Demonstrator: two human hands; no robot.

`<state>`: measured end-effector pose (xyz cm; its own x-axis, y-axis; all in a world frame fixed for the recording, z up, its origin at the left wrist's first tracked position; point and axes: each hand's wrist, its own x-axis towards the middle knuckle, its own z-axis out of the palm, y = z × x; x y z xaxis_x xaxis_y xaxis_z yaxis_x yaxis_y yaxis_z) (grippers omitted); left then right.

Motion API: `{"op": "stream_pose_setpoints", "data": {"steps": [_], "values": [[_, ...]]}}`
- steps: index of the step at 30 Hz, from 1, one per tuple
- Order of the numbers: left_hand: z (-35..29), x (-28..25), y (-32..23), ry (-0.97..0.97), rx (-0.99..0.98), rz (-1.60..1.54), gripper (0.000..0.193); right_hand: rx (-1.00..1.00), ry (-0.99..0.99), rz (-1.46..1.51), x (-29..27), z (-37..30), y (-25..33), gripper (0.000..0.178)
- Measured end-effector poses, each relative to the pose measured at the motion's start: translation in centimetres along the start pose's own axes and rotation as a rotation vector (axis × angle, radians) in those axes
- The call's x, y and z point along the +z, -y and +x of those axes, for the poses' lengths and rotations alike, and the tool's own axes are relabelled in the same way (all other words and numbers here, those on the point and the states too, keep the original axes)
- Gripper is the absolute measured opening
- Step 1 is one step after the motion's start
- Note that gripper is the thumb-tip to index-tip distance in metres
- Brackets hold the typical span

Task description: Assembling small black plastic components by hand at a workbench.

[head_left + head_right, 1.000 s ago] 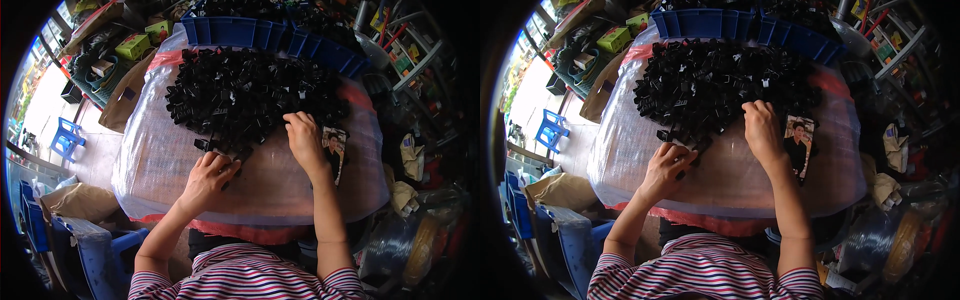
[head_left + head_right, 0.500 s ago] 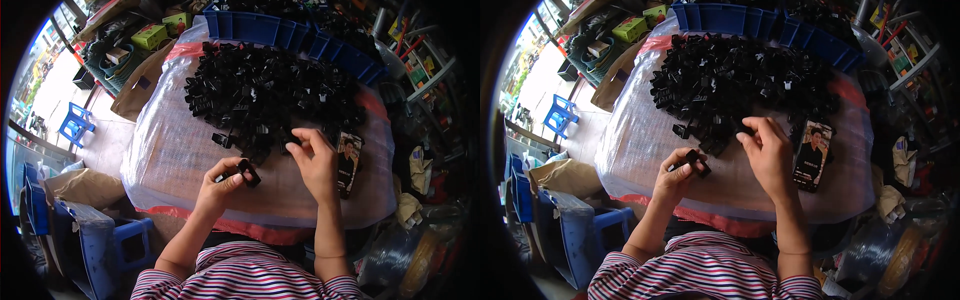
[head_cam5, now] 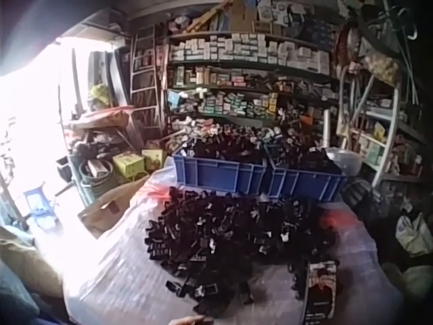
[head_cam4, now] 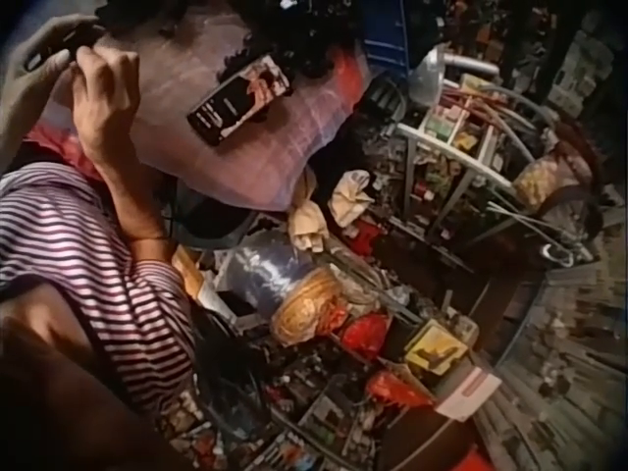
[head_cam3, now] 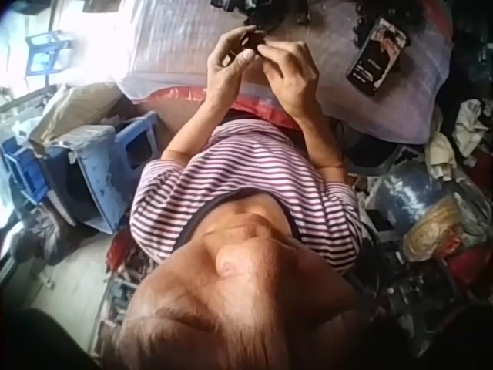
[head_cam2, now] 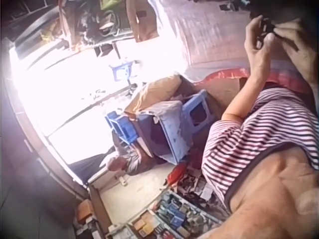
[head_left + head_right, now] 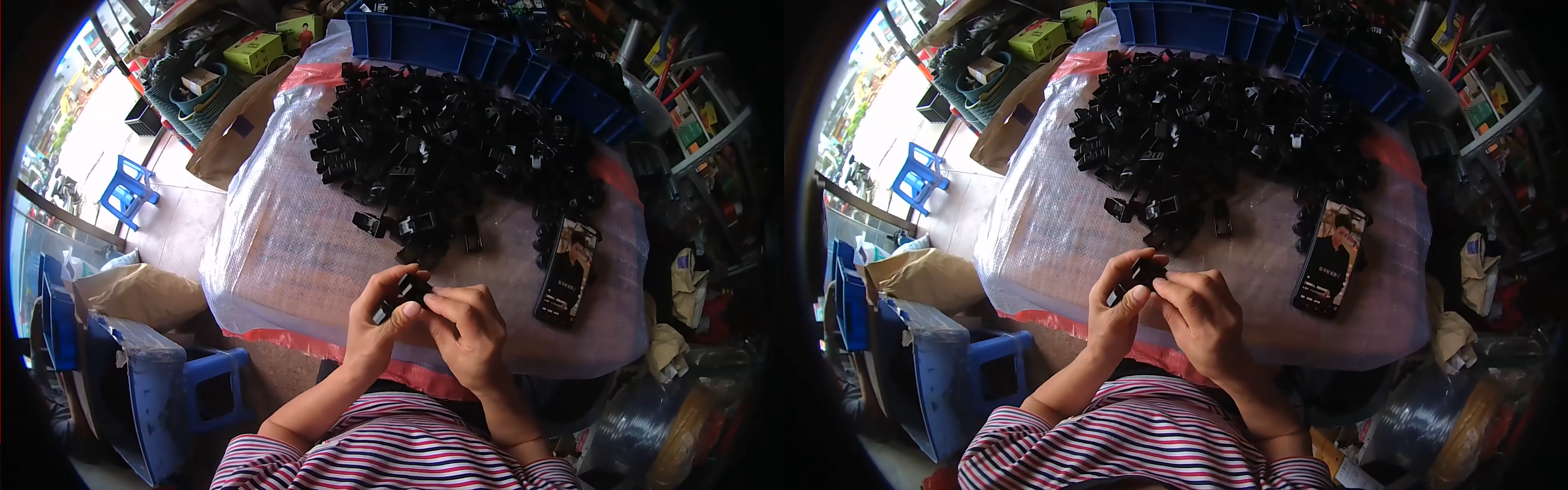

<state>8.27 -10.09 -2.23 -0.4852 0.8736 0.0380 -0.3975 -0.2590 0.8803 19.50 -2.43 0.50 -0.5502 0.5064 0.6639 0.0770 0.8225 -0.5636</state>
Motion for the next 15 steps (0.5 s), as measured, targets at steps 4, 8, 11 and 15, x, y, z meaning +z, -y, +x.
{"op": "stream_pose_setpoints", "data": {"steps": [4, 8, 11, 15], "values": [[-0.7, -0.2, -0.5, -0.068, 0.032, 0.147, 0.044, 0.194, 0.110, 0.132, -0.6, 0.1, 0.3, 0.028], [-1.1, -0.4, -0.6, -0.036, 0.123, 0.178, 0.040, 0.601, 0.182, 0.768, -0.4, -0.7, -0.2, 0.025], [-0.9, -0.5, -0.6, -0.018, 0.163, 0.126, 0.031, 0.533, 0.185, 0.623, -0.1, -0.5, -0.1, 0.026], [-0.9, -0.9, -0.6, -0.055, 0.156, 0.116, 0.028, 0.384, 0.226, 0.461, 0.2, -0.1, -0.5, 0.029]]}}
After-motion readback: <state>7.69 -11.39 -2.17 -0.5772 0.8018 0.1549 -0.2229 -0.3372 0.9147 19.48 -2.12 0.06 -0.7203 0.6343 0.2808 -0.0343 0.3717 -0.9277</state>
